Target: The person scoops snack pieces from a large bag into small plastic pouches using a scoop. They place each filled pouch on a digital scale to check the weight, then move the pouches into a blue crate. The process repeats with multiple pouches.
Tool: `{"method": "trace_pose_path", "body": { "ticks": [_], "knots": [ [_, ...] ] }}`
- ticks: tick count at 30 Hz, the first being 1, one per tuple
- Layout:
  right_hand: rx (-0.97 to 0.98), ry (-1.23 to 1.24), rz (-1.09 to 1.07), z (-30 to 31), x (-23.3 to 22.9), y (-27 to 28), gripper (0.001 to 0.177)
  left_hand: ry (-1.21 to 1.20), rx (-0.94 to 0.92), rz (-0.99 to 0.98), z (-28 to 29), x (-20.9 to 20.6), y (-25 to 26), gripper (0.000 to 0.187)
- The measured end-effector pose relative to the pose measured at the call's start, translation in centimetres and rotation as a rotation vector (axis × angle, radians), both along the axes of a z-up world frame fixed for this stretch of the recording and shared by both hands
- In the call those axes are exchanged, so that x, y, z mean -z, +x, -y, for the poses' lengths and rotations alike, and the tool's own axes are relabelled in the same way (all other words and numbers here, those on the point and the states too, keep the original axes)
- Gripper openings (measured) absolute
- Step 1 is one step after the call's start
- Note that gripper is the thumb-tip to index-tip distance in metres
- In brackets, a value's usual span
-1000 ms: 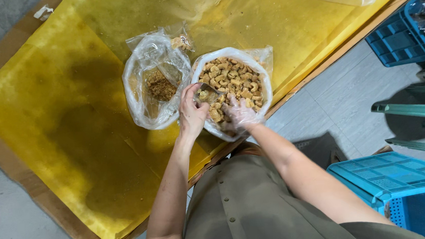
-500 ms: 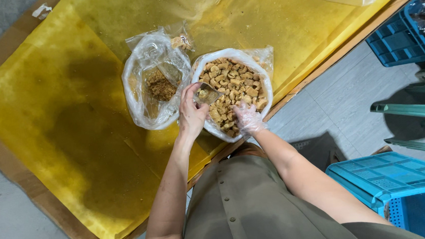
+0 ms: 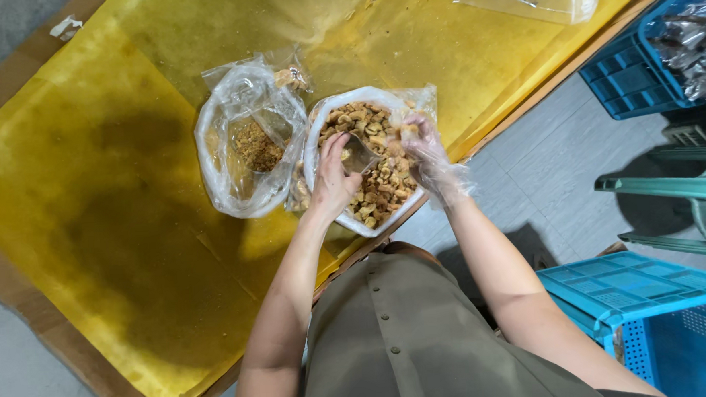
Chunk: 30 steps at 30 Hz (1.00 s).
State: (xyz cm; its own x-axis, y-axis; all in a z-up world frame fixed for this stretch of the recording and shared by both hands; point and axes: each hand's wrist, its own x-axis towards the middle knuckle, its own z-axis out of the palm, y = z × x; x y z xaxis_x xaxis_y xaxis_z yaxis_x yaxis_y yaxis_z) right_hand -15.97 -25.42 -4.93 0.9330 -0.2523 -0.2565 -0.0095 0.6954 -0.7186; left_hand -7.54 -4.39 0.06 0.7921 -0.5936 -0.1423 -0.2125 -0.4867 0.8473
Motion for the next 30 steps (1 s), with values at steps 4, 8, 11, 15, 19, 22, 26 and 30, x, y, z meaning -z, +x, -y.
{"method": "trace_pose_path", "body": {
  "ticks": [4, 8, 11, 15, 19, 22, 26, 30],
  "knots": [
    [0.141, 0.109, 0.147, -1.5, -5.7, 0.3, 0.041, 0.030, -0.018, -0.110, 3.3, -0.2, -1.0, 0.076],
    [0.280, 0.030, 0.187, -3.1, -8.1, 0.9, 0.042, -0.048, -0.046, -0.014, 5.3, -0.6, -2.4, 0.078],
    [0.346, -0.040, 0.272, -3.2, -7.8, 1.1, 0.036, -0.098, -0.067, 0.027, 5.5, -1.6, -3.0, 0.078],
    [0.348, -0.095, 0.395, -2.7, -6.5, 1.0, 0.025, -0.131, -0.138, -0.259, 5.7, -2.8, -3.4, 0.082],
    [0.392, -0.164, 0.201, -2.4, -5.8, 0.9, 0.031, -0.133, -0.173, -0.348, 5.8, -1.8, -3.5, 0.084],
    [0.200, -0.355, 0.226, -2.1, -6.2, 0.2, 0.023, -0.230, -0.116, 0.042, 5.7, -0.3, -3.2, 0.072],
    [0.063, -0.456, 0.013, -2.0, -7.7, -0.1, 0.044, -0.154, -0.164, -0.111, 5.7, -0.9, -2.3, 0.059],
    [0.074, -0.283, -0.111, -1.8, -9.3, 0.5, 0.050, -0.060, -0.172, -0.430, 4.0, -4.6, -1.9, 0.058]
  ]
}}
